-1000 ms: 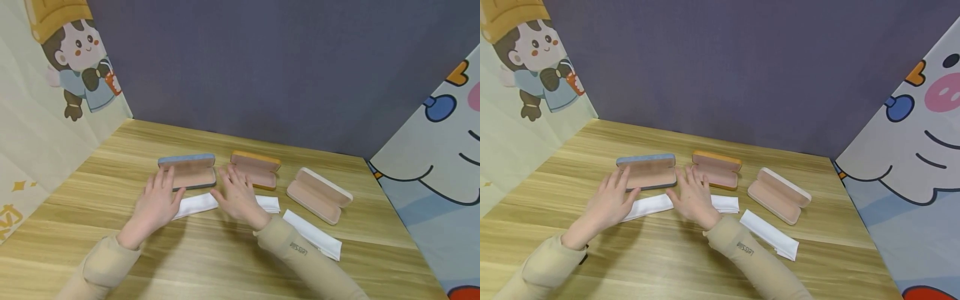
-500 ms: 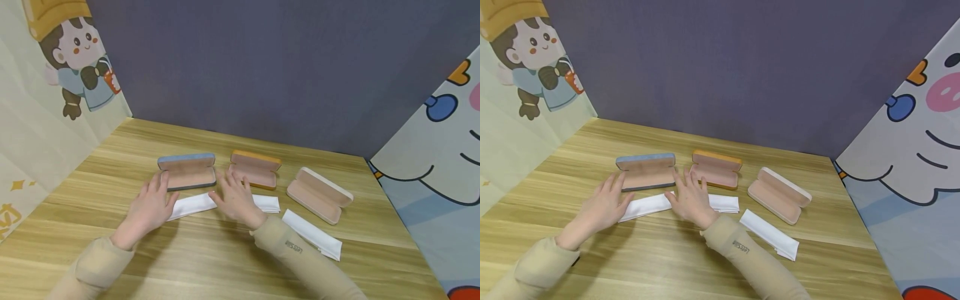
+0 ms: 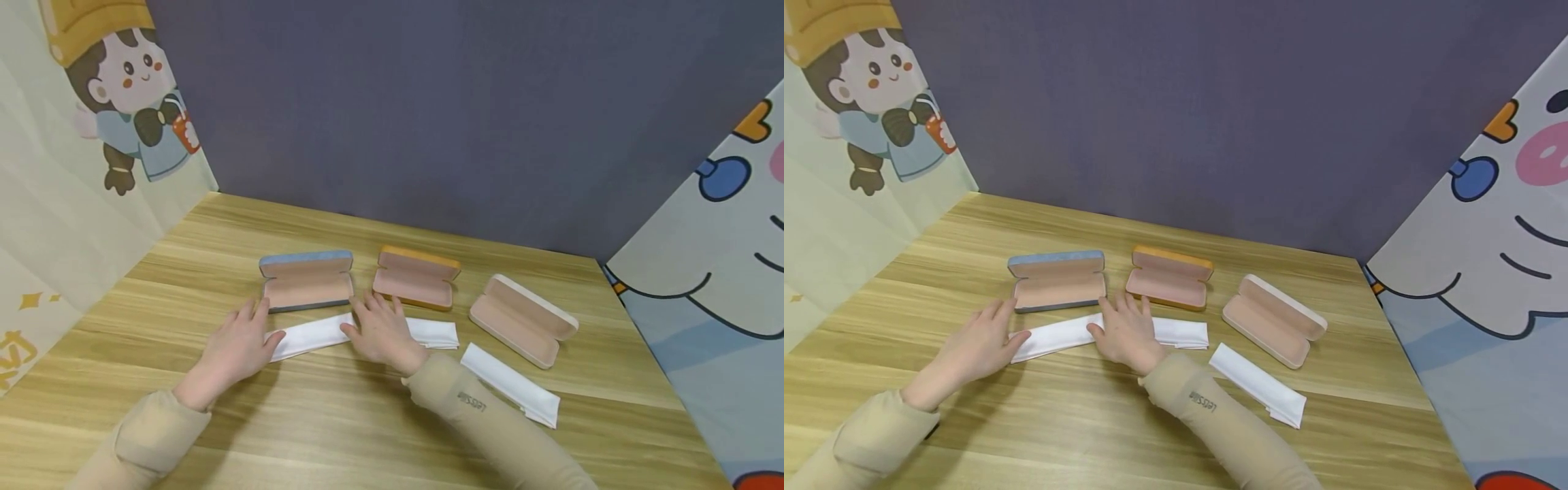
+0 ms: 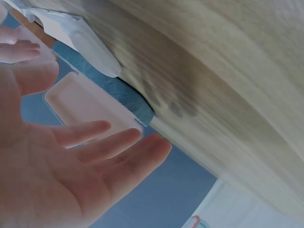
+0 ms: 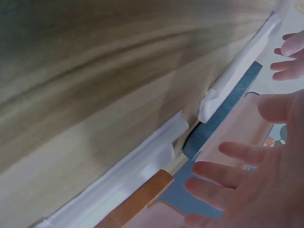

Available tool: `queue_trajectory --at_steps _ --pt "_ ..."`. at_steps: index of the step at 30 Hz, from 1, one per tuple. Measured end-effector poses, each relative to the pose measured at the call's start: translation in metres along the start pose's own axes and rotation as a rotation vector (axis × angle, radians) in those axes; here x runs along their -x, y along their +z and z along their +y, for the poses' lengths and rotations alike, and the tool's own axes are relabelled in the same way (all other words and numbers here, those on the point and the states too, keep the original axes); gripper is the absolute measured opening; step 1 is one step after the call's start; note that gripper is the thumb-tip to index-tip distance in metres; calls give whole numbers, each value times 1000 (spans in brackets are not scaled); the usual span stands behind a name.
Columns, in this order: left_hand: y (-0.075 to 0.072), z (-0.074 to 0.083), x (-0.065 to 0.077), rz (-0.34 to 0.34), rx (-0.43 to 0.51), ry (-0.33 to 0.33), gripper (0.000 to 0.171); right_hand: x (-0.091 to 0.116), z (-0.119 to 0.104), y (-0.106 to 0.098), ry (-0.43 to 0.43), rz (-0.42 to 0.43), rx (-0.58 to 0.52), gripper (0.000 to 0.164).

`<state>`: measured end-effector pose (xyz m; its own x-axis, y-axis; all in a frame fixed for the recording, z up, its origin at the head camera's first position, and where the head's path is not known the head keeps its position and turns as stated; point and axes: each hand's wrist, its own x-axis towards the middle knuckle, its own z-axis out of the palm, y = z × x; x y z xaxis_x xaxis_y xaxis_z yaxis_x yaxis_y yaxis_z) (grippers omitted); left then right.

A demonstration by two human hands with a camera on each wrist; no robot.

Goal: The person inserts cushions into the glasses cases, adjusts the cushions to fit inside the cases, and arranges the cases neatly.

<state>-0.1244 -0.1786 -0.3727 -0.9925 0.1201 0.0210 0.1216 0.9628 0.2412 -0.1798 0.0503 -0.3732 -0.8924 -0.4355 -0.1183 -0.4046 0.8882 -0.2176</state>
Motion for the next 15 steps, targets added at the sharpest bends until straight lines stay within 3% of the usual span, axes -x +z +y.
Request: queue_trajectory --at_steps 15 --pt "10 -8 -1 -13 2 21 59 -10 0 11 -3 -51 24 55"
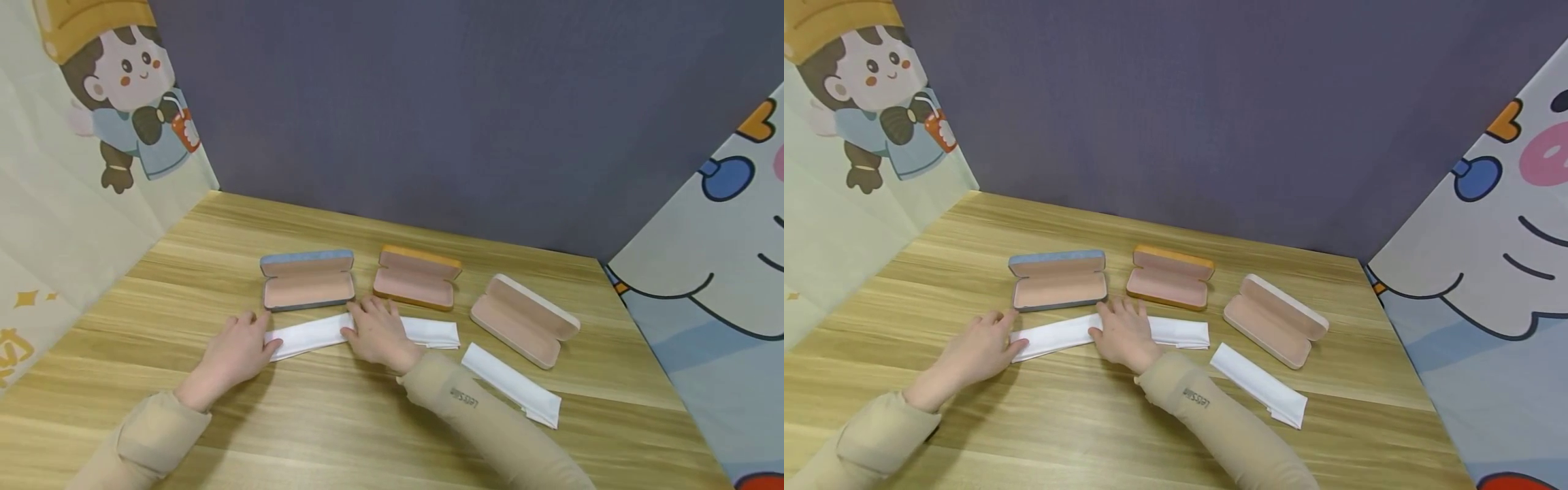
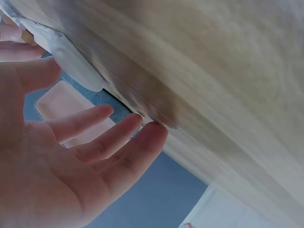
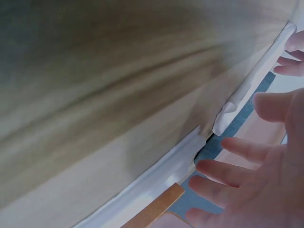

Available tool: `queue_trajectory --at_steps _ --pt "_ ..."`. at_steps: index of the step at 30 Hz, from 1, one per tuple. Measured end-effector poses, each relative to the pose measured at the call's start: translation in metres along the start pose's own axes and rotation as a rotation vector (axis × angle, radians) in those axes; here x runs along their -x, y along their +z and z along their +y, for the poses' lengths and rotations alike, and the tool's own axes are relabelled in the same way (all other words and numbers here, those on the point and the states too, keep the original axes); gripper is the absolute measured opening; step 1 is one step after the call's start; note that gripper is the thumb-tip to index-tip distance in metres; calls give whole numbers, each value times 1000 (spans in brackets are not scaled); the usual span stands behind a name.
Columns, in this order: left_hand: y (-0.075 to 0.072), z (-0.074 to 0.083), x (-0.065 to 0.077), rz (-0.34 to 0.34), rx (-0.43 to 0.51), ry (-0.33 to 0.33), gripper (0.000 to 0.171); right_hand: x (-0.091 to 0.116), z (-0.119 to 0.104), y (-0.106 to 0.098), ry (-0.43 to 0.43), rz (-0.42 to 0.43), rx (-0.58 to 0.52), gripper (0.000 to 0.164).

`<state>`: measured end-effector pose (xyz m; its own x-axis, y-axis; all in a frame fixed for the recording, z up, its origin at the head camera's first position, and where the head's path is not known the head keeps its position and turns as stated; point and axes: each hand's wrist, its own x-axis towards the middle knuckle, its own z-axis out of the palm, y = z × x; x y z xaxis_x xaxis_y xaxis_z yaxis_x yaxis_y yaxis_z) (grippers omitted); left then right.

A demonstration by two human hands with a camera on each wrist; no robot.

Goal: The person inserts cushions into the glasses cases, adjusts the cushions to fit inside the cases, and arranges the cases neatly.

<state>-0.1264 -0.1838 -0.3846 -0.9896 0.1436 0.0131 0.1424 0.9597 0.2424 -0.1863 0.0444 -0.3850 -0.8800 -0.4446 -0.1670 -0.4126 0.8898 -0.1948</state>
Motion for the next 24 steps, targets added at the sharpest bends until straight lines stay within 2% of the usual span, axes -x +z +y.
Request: queue_trajectory --at_steps 13,19,24 --pt "6 -1 2 65 -6 27 41 -4 0 6 -53 5 14 50" --pt "6 -1 2 92 -7 46 37 -5 -1 5 -72 20 33 47" --pt "6 -2 1 92 6 53 36 -5 -1 3 -85 34 5 46"
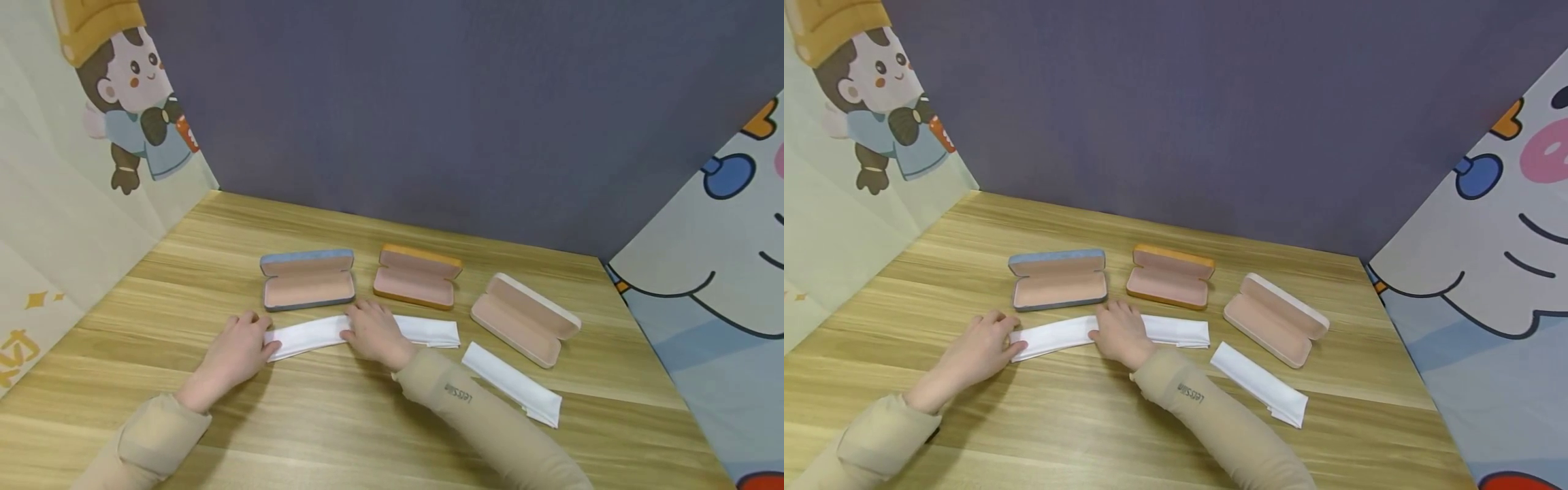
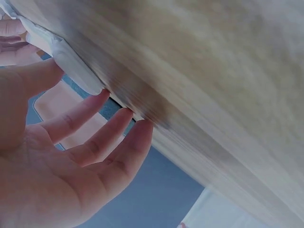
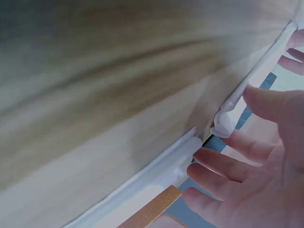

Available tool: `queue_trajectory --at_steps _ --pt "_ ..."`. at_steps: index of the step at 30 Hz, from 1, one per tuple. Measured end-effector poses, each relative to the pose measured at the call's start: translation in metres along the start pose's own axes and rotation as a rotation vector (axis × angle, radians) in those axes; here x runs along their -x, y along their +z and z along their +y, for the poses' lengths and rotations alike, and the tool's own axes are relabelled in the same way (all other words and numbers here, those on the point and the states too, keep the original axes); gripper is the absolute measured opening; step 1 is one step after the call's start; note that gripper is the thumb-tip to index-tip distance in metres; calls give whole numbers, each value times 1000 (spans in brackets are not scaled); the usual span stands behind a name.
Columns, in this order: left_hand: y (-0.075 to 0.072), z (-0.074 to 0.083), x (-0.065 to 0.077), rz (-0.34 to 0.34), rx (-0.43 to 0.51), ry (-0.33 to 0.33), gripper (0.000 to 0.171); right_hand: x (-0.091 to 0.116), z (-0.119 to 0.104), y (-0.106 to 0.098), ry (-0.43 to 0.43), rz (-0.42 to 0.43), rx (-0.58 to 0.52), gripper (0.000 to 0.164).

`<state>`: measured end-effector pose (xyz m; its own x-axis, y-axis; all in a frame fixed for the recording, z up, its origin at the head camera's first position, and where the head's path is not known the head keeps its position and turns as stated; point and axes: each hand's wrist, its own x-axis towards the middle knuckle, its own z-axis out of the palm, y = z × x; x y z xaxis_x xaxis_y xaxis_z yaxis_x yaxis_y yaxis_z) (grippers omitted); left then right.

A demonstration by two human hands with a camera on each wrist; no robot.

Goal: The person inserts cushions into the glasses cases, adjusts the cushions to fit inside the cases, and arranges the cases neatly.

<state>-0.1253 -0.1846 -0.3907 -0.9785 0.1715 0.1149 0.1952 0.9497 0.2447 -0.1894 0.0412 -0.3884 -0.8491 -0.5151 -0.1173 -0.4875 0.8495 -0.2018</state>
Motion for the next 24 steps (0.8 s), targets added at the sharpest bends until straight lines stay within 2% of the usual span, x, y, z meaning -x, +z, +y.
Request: queue_trajectory --at_steps 3,12,19,24 --pt "-1 -1 -2 -9 16 -6 31 -1 0 -1 -1 8 -17 41" --pt "-2 -1 -4 -25 51 -28 19 -6 2 -3 17 61 -4 11" --pt "-2 -1 -8 -34 83 -43 16 -10 3 -6 24 94 -10 6" --pt "-1 -2 -10 -34 117 -53 12 -11 5 -5 -24 128 -58 4"
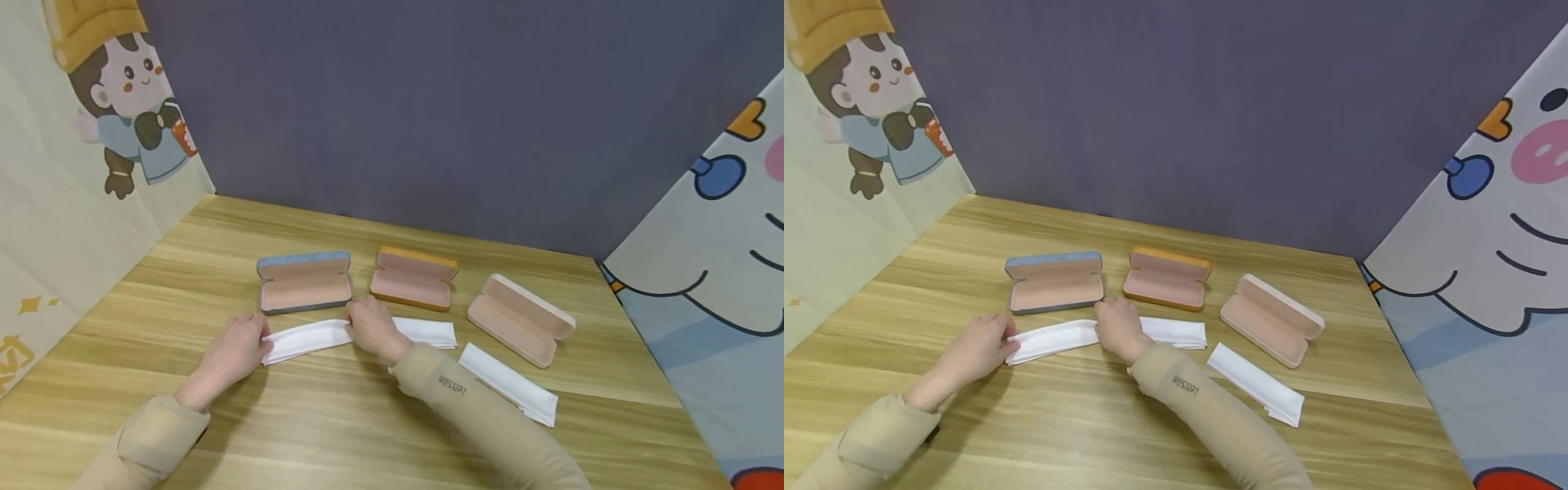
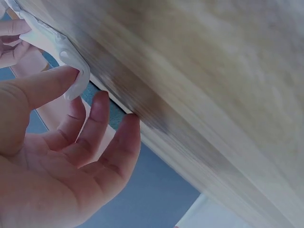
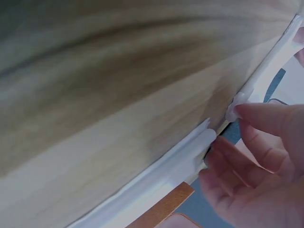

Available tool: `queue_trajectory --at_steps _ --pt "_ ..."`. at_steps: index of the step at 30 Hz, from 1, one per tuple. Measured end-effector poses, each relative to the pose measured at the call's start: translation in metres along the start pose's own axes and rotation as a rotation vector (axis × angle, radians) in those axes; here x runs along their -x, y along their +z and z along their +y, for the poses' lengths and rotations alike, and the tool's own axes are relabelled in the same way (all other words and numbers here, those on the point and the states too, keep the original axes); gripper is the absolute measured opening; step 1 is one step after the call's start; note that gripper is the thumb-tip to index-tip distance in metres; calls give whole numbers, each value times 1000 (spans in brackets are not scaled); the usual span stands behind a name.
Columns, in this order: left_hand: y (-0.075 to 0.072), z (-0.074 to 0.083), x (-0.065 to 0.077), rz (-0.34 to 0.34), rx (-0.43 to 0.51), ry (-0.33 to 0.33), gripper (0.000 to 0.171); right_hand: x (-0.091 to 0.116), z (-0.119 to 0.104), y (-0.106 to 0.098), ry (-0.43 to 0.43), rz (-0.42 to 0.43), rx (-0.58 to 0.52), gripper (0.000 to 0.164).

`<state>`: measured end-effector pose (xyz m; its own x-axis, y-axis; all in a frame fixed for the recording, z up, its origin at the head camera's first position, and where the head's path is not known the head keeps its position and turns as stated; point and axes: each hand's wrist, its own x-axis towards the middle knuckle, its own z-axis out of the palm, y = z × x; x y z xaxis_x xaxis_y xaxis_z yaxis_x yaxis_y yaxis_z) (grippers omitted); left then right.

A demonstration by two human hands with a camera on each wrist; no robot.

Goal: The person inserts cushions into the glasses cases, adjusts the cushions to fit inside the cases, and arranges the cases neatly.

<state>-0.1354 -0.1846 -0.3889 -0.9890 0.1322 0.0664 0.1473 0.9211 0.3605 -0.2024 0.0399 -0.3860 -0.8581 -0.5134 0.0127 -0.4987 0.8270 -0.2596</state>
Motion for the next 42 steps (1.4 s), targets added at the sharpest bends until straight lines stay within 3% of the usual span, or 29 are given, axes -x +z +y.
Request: queue_trajectory --at_steps 4,13,22,42 --pt "0 0 1 20 25 9 11 -2 2 1 -52 24 -36 7" --pt "-4 2 0 23 61 16 8 -3 4 -3 -56 3 -214 16" --pt "-15 0 -6 44 121 24 8 -3 3 -9 -38 15 -283 4" --pt "-26 -6 -28 140 277 -21 13 -17 6 -15 -2 137 -364 18"
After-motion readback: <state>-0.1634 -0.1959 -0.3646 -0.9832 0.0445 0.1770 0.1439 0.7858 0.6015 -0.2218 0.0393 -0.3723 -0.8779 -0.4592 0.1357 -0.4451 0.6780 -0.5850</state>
